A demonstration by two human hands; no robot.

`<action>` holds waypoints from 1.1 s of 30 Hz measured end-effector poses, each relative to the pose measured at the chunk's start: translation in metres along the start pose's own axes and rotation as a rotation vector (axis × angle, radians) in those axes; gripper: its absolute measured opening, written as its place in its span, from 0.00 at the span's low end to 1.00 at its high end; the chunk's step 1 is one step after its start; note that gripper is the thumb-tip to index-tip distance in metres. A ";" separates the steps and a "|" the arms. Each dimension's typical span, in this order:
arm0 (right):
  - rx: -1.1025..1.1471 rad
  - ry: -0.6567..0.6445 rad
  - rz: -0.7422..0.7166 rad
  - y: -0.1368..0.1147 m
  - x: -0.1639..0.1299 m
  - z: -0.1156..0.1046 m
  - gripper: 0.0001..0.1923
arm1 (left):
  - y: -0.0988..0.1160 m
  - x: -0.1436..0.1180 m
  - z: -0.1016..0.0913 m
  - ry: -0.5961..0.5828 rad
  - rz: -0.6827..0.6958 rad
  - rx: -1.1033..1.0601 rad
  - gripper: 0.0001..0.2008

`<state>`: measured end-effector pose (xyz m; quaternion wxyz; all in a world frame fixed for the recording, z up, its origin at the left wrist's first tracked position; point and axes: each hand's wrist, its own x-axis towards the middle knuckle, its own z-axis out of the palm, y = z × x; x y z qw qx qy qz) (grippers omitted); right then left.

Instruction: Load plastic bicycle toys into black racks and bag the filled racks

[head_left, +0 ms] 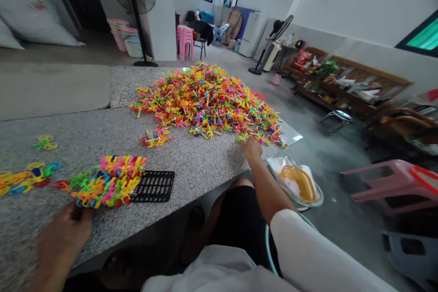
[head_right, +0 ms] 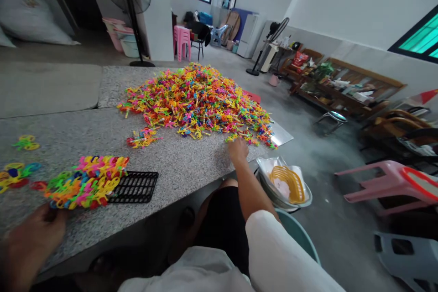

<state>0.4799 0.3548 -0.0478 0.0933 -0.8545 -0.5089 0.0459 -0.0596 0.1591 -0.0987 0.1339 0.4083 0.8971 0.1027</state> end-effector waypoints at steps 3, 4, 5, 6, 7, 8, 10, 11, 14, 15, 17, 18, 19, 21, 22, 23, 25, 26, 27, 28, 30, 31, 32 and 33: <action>-0.067 -0.088 -0.035 0.022 0.011 0.001 0.19 | -0.008 0.005 0.007 -0.009 0.028 0.042 0.25; -0.070 -0.099 -0.040 0.023 0.012 0.002 0.18 | -0.009 0.006 0.008 -0.007 0.026 0.056 0.24; -0.060 -0.094 -0.043 0.022 0.012 0.002 0.17 | -0.009 0.005 0.007 0.000 0.019 0.060 0.24; -0.035 -0.080 -0.051 0.020 0.011 0.003 0.17 | -0.008 0.004 0.006 0.011 0.012 0.054 0.23; 0.006 -0.066 -0.072 0.016 0.009 0.004 0.16 | -0.006 0.002 0.004 0.022 0.010 0.040 0.22; 0.059 -0.053 -0.108 0.011 0.004 0.006 0.16 | -0.004 -0.001 0.002 0.030 0.016 0.020 0.21; 0.197 -0.036 -0.200 -0.003 -0.010 0.012 0.16 | 0.002 -0.006 -0.003 0.039 0.042 -0.018 0.20; 0.275 -0.040 -0.247 -0.011 -0.020 0.016 0.16 | 0.004 -0.008 -0.004 0.039 0.060 -0.032 0.20; 0.489 -0.088 -0.370 -0.040 -0.056 0.031 0.14 | 0.008 -0.013 -0.005 0.059 0.140 -0.037 0.20; 0.541 -0.129 -0.409 -0.051 -0.069 0.036 0.12 | 0.009 -0.015 -0.004 0.060 0.157 -0.026 0.20; 0.616 -0.267 -0.480 -0.072 -0.095 0.045 0.12 | 0.008 -0.017 -0.001 0.093 0.160 0.006 0.19; 0.648 -0.355 -0.507 -0.082 -0.108 0.049 0.14 | 0.008 -0.019 0.000 0.101 0.176 0.023 0.17; 0.683 -0.443 -0.525 -0.092 -0.122 0.052 0.15 | 0.007 -0.020 0.001 0.095 0.193 0.039 0.16; 0.766 -0.578 -0.546 -0.112 -0.148 0.056 0.16 | 0.007 -0.022 0.003 0.072 0.209 0.038 0.14; 0.805 -0.623 -0.552 -0.122 -0.162 0.057 0.14 | 0.007 -0.022 0.004 0.066 0.204 0.026 0.14; 0.837 -0.662 -0.555 -0.132 -0.175 0.058 0.13 | 0.007 -0.023 0.004 0.062 0.201 0.010 0.14; 0.874 -0.750 -0.537 -0.149 -0.199 0.060 0.08 | 0.007 -0.023 0.005 0.062 0.205 -0.023 0.14; 0.876 -0.803 -0.520 -0.157 -0.209 0.061 0.06 | 0.007 -0.024 0.005 0.066 0.214 -0.036 0.14; 0.869 -0.851 -0.502 -0.163 -0.217 0.062 0.05 | 0.007 -0.024 0.005 0.067 0.227 -0.046 0.14; 0.848 -0.889 -0.496 -0.168 -0.224 0.063 0.04 | 0.007 -0.025 0.005 0.069 0.242 -0.053 0.14; 0.776 -0.917 -0.535 -0.173 -0.231 0.065 0.03 | 0.006 -0.025 0.006 0.071 0.274 -0.070 0.14; 0.732 -0.909 -0.573 -0.174 -0.232 0.065 0.04 | 0.005 -0.025 0.007 0.073 0.288 -0.078 0.15; 0.678 -0.887 -0.624 -0.174 -0.233 0.065 0.07 | 0.005 -0.024 0.008 0.076 0.302 -0.085 0.15; 0.617 -0.851 -0.688 -0.173 -0.232 0.065 0.12 | 0.004 -0.024 0.009 0.079 0.314 -0.092 0.16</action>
